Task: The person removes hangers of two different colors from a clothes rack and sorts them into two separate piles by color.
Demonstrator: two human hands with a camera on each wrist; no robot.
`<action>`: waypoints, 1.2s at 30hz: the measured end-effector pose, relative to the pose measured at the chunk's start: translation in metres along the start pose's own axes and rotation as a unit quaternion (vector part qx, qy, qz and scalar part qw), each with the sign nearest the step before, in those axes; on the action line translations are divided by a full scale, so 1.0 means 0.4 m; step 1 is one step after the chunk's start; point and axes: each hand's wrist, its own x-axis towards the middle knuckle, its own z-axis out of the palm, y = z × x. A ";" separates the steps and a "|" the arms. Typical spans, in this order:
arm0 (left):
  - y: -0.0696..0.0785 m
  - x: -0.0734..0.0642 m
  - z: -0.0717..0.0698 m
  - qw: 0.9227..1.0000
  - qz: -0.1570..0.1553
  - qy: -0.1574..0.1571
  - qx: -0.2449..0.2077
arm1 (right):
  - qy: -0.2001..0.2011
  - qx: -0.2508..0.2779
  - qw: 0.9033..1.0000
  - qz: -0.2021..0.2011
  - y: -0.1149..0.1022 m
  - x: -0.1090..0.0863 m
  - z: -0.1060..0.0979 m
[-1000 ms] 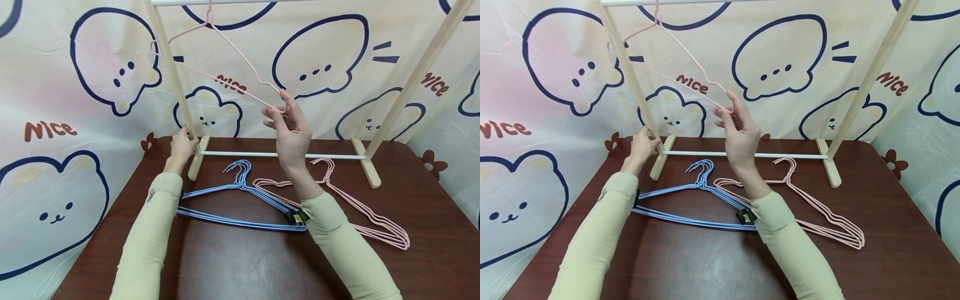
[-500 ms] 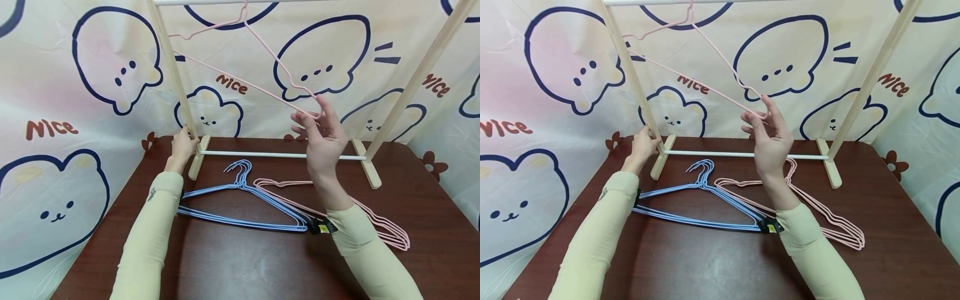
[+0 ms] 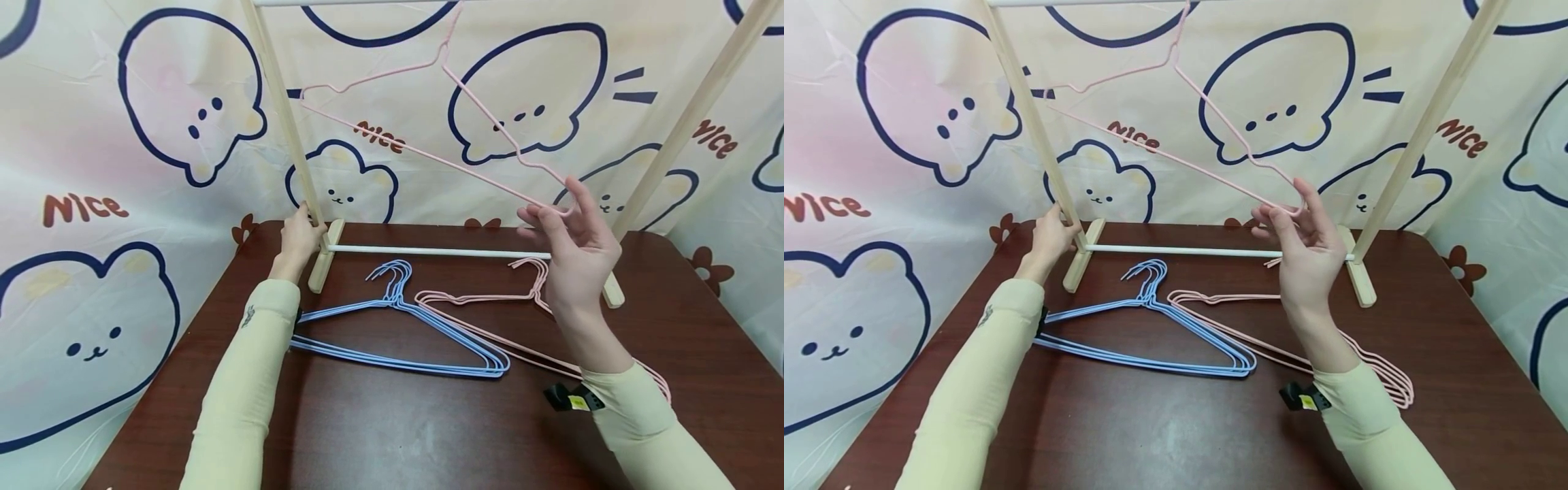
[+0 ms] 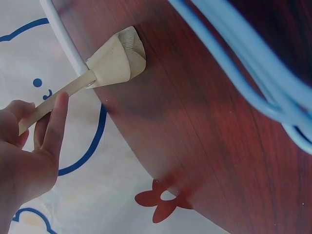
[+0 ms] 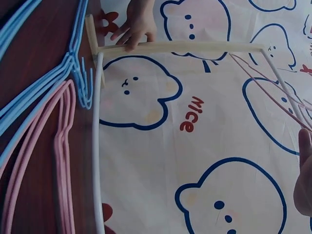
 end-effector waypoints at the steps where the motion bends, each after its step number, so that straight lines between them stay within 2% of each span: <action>1: 0.000 0.000 0.000 1.000 0.001 0.000 0.000 | -0.001 0.005 1.000 0.003 -0.004 -0.003 -0.007; 10: -0.003 0.001 -0.002 1.000 -0.004 -0.005 -0.013 | -0.026 0.028 0.999 0.036 -0.047 -0.033 -0.086; 17: -0.005 0.000 -0.001 1.000 -0.001 0.002 -0.007 | -0.025 0.033 0.994 0.100 -0.089 -0.067 -0.165; 19: -0.005 -0.001 0.001 1.000 -0.001 0.000 -0.006 | -0.019 0.014 0.993 0.115 -0.099 -0.077 -0.185; 24: -0.008 -0.001 0.002 1.000 -0.006 -0.005 -0.004 | -0.015 0.007 0.987 0.161 -0.120 -0.100 -0.234; 30: -0.005 -0.002 0.001 1.000 -0.002 -0.007 -0.013 | -0.017 0.072 0.978 0.194 -0.147 -0.128 -0.296; 36: -0.004 -0.002 0.001 1.000 -0.002 -0.007 -0.014 | -0.004 0.023 0.978 0.208 -0.177 -0.161 -0.357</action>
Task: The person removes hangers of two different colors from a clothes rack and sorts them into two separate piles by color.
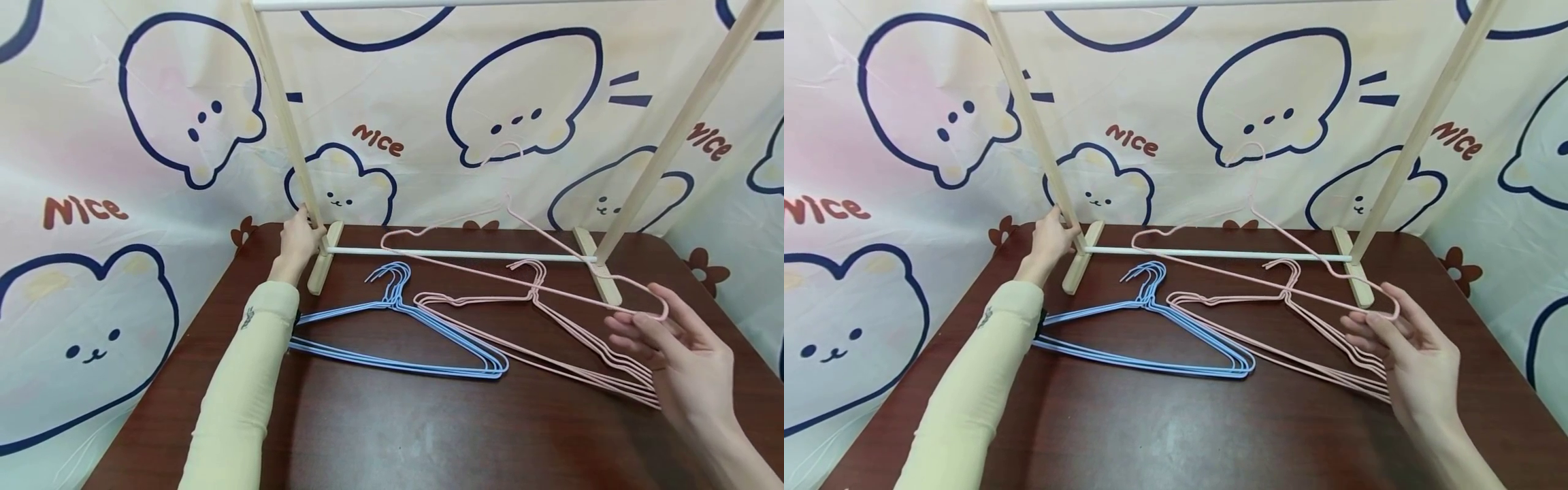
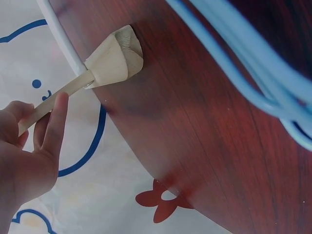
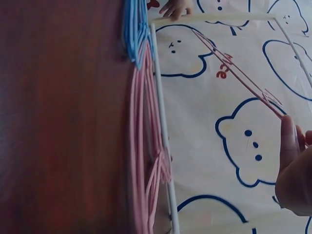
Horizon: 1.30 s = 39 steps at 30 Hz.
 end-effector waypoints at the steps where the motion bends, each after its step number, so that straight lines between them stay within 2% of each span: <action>1: -0.001 0.000 0.000 1.000 -0.001 0.000 0.000 | 0.002 -0.004 1.000 0.002 -0.002 -0.005 -0.009; 7: -0.001 0.002 0.002 1.000 -0.002 0.001 0.004 | -0.027 0.008 1.000 0.013 -0.007 -0.035 -0.071; 12: -0.003 0.004 0.002 1.000 -0.003 -0.001 0.007 | -0.044 0.005 0.998 0.037 -0.007 -0.056 -0.118; 21: -0.006 0.004 0.002 1.000 -0.003 0.002 0.000 | -0.069 0.015 0.995 0.075 0.001 -0.097 -0.178; 23: -0.004 0.003 0.002 1.000 -0.005 0.002 -0.003 | -0.068 0.002 0.994 0.086 0.003 -0.104 -0.194; 26: -0.002 0.003 0.002 1.000 -0.005 0.002 -0.007 | -0.057 -0.053 0.990 0.114 0.004 -0.113 -0.223; 28: 0.000 0.002 0.002 1.000 -0.004 0.001 -0.008 | -0.048 -0.096 0.985 0.133 0.005 -0.117 -0.244; 31: 0.000 0.003 0.002 1.000 -0.004 -0.002 -0.010 | -0.027 -0.166 0.971 0.169 0.007 -0.121 -0.275; 35: -0.001 0.006 0.002 1.000 -0.011 -0.007 -0.006 | -0.007 -0.235 0.946 0.223 0.007 -0.120 -0.307; 37: -0.001 0.007 0.001 1.000 -0.012 -0.009 -0.004 | -0.007 -0.256 0.936 0.240 0.005 -0.118 -0.318; 39: -0.001 0.008 0.000 1.000 -0.015 -0.012 -0.003 | -0.011 -0.289 0.923 0.255 0.003 -0.114 -0.323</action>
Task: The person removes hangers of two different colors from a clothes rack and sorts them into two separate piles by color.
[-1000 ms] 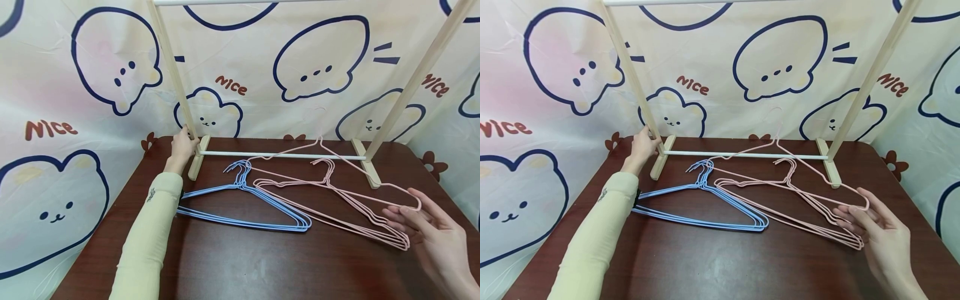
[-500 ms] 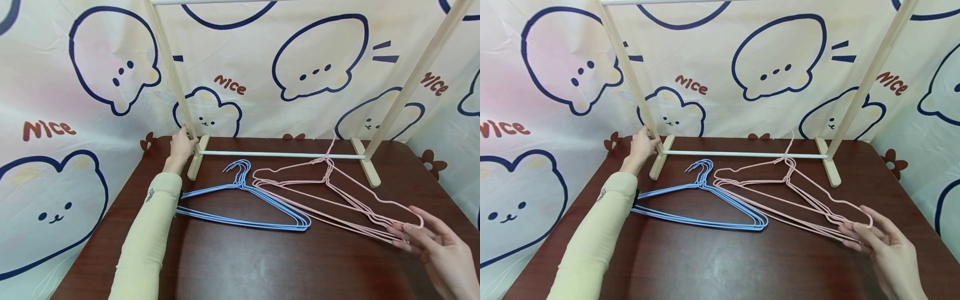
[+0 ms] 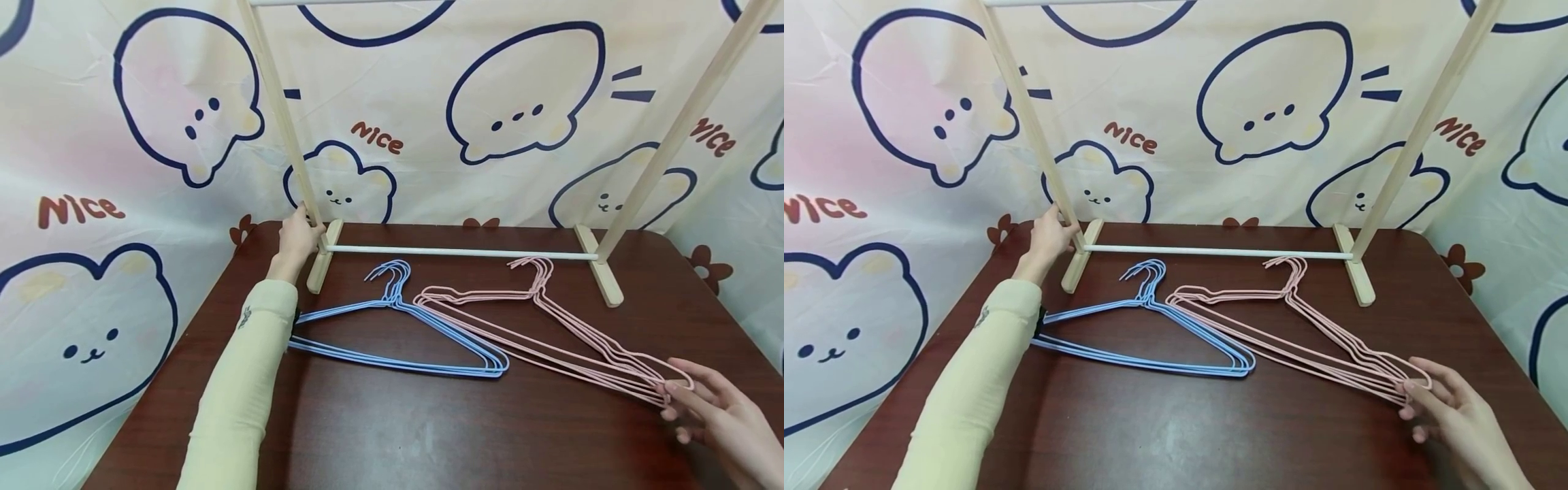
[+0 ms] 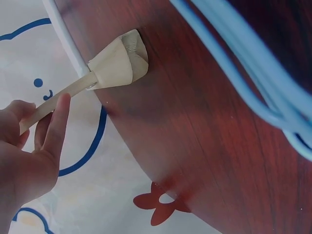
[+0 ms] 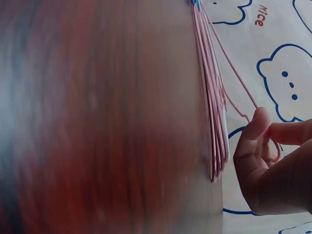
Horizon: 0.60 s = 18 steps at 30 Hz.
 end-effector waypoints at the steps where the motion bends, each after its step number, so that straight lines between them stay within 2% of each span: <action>1: 0.002 0.001 0.000 1.000 -0.001 -0.001 0.001 | 0.001 -0.022 1.000 0.008 -0.001 0.001 -0.003; 4: 0.005 0.002 0.000 1.000 -0.003 -0.004 0.000 | 0.004 -0.121 0.992 0.030 -0.009 0.001 -0.005; 7: 0.003 0.002 0.000 1.000 -0.008 -0.007 0.003 | -0.002 -0.225 0.974 0.037 -0.017 0.001 0.000; 10: 0.003 0.000 -0.003 1.000 -0.012 -0.009 0.013 | -0.006 -0.302 0.953 0.033 -0.023 0.001 0.006; 14: 0.007 -0.002 -0.006 1.000 -0.010 -0.018 0.017 | 0.014 -0.362 0.932 -0.027 -0.021 -0.003 0.008; 17: 0.008 -0.003 -0.005 1.000 -0.008 -0.027 0.010 | 0.032 -0.388 0.917 -0.089 -0.018 -0.008 0.009; 18: 0.009 -0.005 -0.005 1.000 -0.009 -0.028 0.007 | 0.033 -0.395 0.913 -0.098 -0.019 -0.010 0.011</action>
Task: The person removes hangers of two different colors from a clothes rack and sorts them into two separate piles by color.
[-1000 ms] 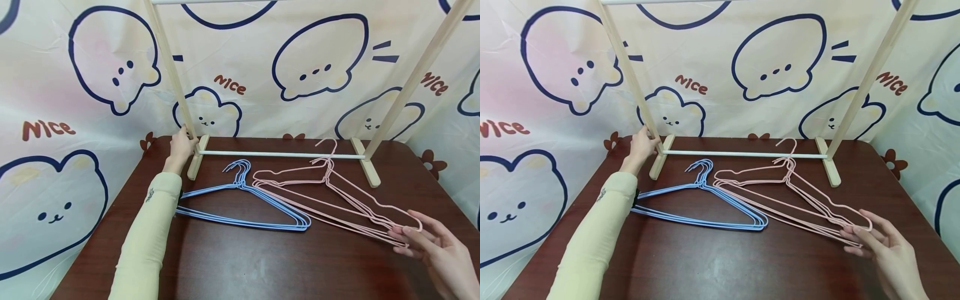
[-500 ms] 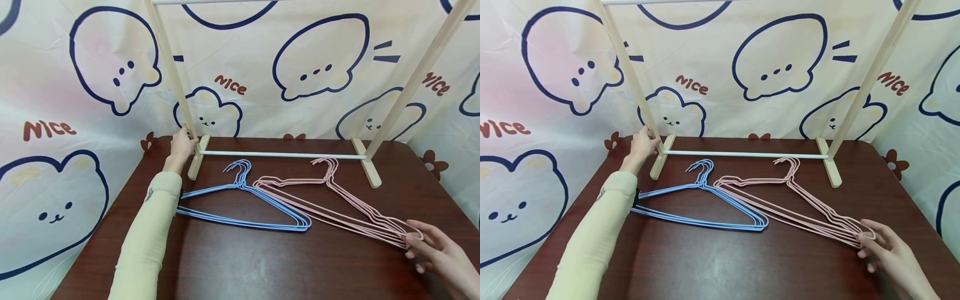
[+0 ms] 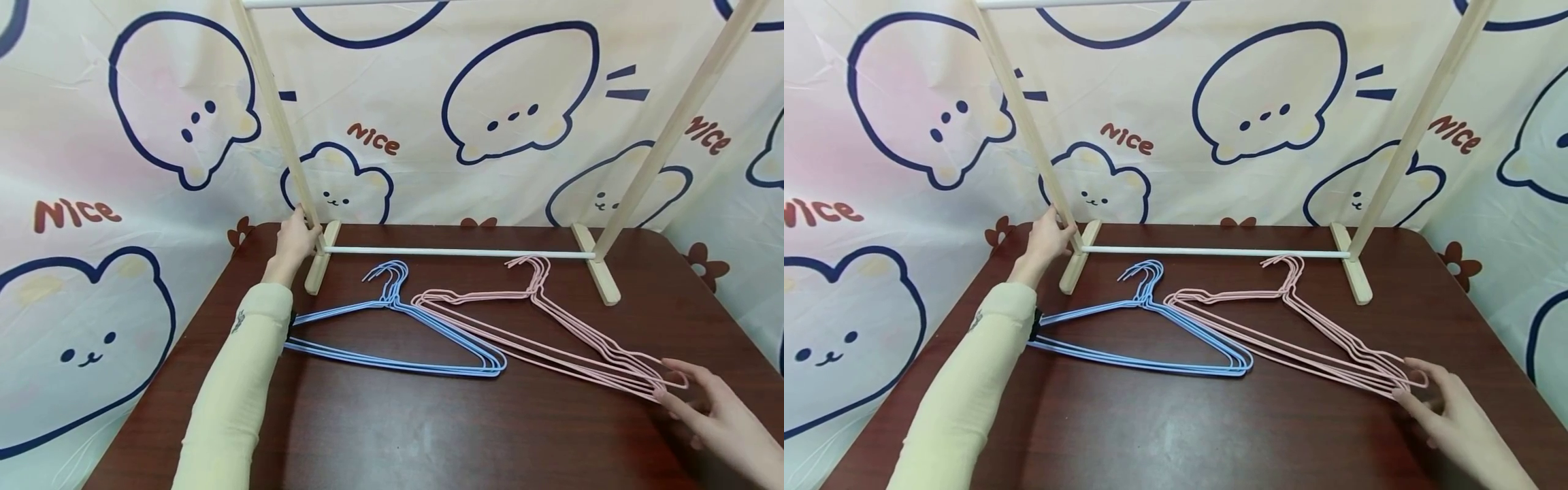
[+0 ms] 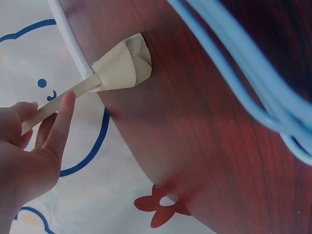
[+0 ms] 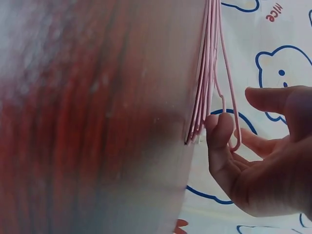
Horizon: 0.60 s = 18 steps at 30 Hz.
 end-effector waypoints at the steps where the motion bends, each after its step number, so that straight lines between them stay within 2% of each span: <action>1: 0.001 -0.002 0.000 1.000 0.000 -0.001 -0.002 | 0.001 -0.009 1.000 -0.005 -0.004 0.000 -0.001; 8: 0.008 -0.013 -0.003 1.000 0.003 -0.012 0.000 | 0.019 -0.087 0.996 -0.010 -0.031 0.005 -0.012; 14: 0.008 -0.016 -0.005 1.000 0.009 -0.017 0.016 | 0.085 -0.083 0.989 -0.083 -0.050 0.013 -0.004; 18: 0.001 -0.019 -0.003 1.000 0.012 -0.015 0.024 | 0.100 -0.083 0.986 -0.106 -0.079 0.030 -0.004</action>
